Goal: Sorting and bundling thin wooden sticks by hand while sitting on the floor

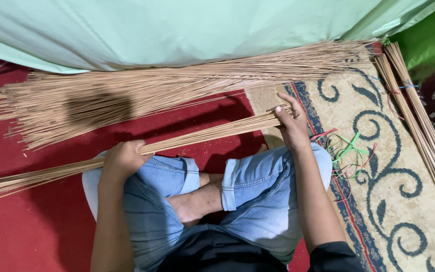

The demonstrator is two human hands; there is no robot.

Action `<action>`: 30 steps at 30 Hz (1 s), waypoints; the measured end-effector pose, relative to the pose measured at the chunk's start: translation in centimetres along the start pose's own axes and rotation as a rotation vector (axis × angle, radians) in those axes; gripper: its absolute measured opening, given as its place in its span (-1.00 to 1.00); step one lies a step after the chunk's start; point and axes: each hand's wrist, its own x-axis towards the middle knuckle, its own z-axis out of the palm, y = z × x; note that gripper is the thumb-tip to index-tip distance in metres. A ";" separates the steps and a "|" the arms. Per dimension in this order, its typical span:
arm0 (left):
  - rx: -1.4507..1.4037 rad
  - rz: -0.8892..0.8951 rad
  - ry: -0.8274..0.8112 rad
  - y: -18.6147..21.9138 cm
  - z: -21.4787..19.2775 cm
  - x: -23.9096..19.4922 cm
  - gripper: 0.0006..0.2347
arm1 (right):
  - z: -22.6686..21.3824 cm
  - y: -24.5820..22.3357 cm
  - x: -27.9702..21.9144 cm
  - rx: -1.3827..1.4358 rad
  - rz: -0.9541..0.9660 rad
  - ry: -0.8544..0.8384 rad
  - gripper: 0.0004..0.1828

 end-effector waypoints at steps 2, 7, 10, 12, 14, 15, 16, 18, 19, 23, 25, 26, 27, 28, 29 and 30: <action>0.022 0.024 0.053 -0.3 1.0 -0.1 -0.72 | -2.9 4.5 1.0 -0.031 0.014 0.015 -0.71; 0.093 0.108 0.239 -1.8 4.1 0.8 -0.72 | -4.1 6.2 1.3 -0.074 0.032 0.011 -0.81; 0.129 0.181 0.511 -4.0 8.4 3.3 -0.76 | -4.4 6.8 1.8 -0.057 0.038 -0.003 -0.80; 0.165 0.266 0.935 -5.3 10.9 5.1 -0.82 | -5.3 7.5 2.6 -0.029 0.081 -0.056 -0.71; 0.116 0.299 0.936 -5.9 11.4 5.9 -0.79 | -2.6 4.0 0.8 -0.009 0.078 -0.087 -0.58; 0.070 0.328 0.941 -6.2 11.7 6.3 -0.76 | -1.2 2.3 0.0 0.015 0.074 -0.124 -0.45; 0.066 0.325 0.943 -6.3 11.9 6.5 -0.76 | -1.2 2.1 -0.1 0.011 0.074 -0.127 -0.45; 0.080 0.322 0.974 -6.7 12.3 6.9 -0.80 | -1.2 1.7 -0.2 0.113 0.136 -0.117 -0.23; 0.079 0.320 0.977 -7.0 12.5 7.1 -0.80 | -0.6 1.0 -0.5 0.112 0.134 -0.120 -0.23; 0.027 0.360 1.028 -7.1 12.9 7.5 -0.74 | 0.5 -1.1 -1.9 0.085 0.243 -0.050 0.05; 0.015 0.362 1.072 -6.9 12.7 7.6 -0.71 | -0.8 -0.2 -1.9 0.034 0.284 -0.027 0.11; 0.011 0.360 1.087 -6.8 12.5 7.5 -0.70 | -2.1 1.2 -1.6 0.037 0.298 0.020 -0.05; 0.009 0.356 1.101 -6.8 12.4 7.4 -0.69 | -3.4 2.6 -1.2 0.041 0.313 0.067 -0.18; 0.009 0.352 1.104 -6.5 12.0 7.1 -0.69 | -3.2 2.5 -1.4 0.041 0.313 0.063 -0.18; 0.009 0.351 1.127 -6.3 11.6 6.9 -0.69 | -3.0 2.4 -1.5 -0.004 0.327 0.043 -0.13; 0.009 0.350 1.149 -6.0 11.3 6.7 -0.70 | -2.8 2.3 -1.6 -0.049 0.341 0.023 -0.08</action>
